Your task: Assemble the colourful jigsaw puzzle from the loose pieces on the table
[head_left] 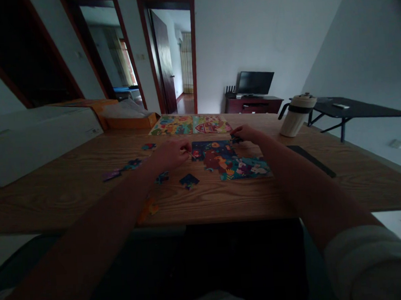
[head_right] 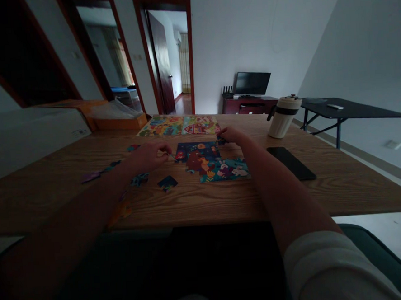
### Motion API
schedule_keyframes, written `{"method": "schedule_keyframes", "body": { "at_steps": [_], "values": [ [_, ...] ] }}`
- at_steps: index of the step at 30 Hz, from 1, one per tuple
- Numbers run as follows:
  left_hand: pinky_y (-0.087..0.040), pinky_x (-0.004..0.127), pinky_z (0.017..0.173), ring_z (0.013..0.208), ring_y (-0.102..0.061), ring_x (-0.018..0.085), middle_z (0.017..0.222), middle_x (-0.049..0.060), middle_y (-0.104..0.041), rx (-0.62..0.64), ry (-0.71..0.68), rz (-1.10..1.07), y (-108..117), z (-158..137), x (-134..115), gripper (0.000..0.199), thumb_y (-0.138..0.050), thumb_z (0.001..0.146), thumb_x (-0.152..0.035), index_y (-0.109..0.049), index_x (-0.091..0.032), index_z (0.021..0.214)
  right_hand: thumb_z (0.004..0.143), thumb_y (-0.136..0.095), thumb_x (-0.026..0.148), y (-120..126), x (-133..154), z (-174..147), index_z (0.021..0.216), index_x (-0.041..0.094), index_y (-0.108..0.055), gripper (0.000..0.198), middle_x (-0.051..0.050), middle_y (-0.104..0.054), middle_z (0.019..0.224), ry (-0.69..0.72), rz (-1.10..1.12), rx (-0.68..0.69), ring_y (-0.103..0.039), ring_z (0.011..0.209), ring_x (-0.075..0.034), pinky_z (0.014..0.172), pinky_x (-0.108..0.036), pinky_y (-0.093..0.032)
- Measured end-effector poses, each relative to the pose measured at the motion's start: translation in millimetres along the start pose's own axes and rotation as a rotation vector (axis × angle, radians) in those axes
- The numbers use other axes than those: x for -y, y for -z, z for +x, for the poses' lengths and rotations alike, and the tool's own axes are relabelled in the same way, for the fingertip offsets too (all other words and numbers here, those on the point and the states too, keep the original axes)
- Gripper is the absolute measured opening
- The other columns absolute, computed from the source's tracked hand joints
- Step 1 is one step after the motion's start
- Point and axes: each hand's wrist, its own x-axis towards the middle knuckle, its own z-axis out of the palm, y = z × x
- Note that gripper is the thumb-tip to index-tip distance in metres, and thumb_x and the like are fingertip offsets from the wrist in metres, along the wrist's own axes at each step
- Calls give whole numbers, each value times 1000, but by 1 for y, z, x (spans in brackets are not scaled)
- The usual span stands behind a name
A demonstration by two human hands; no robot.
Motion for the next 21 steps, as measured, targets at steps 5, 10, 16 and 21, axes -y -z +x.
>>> {"method": "schedule_keyframes", "body": {
  "at_steps": [5,10,16,21],
  "values": [
    [-48,32,77,85,-66,21,92,4,-73,-19,-50,-38,6,0,-4,10,-60,79,-22,-68,-22,85,77,-70,8,-4,-1,4,73,20,-75,14,-4,-74,75,18,-75,-2,-62,63,-16,61,-28,-52],
    [-48,31,83,91,-64,18,99,3,-72,-269,-48,-37,46,-3,3,13,-60,79,-17,-68,-19,89,79,-65,8,17,-25,5,82,18,-79,17,-9,-76,83,16,-247,-35,-65,67,-19,67,-32,-52],
    [-45,26,78,88,-60,14,103,5,-68,-348,61,55,111,-17,29,18,-65,84,-21,-68,-12,99,79,-59,9,34,-59,0,99,14,-81,30,-14,-77,102,61,-564,4,-70,82,-24,78,-32,-52],
    [-43,25,77,81,-57,13,95,2,-70,-106,217,292,112,-65,69,15,-64,86,-19,-69,-16,99,81,-56,12,34,-63,-14,110,13,-79,36,-17,-75,109,100,-631,27,-71,89,-27,80,-33,-52]
  ]
}}
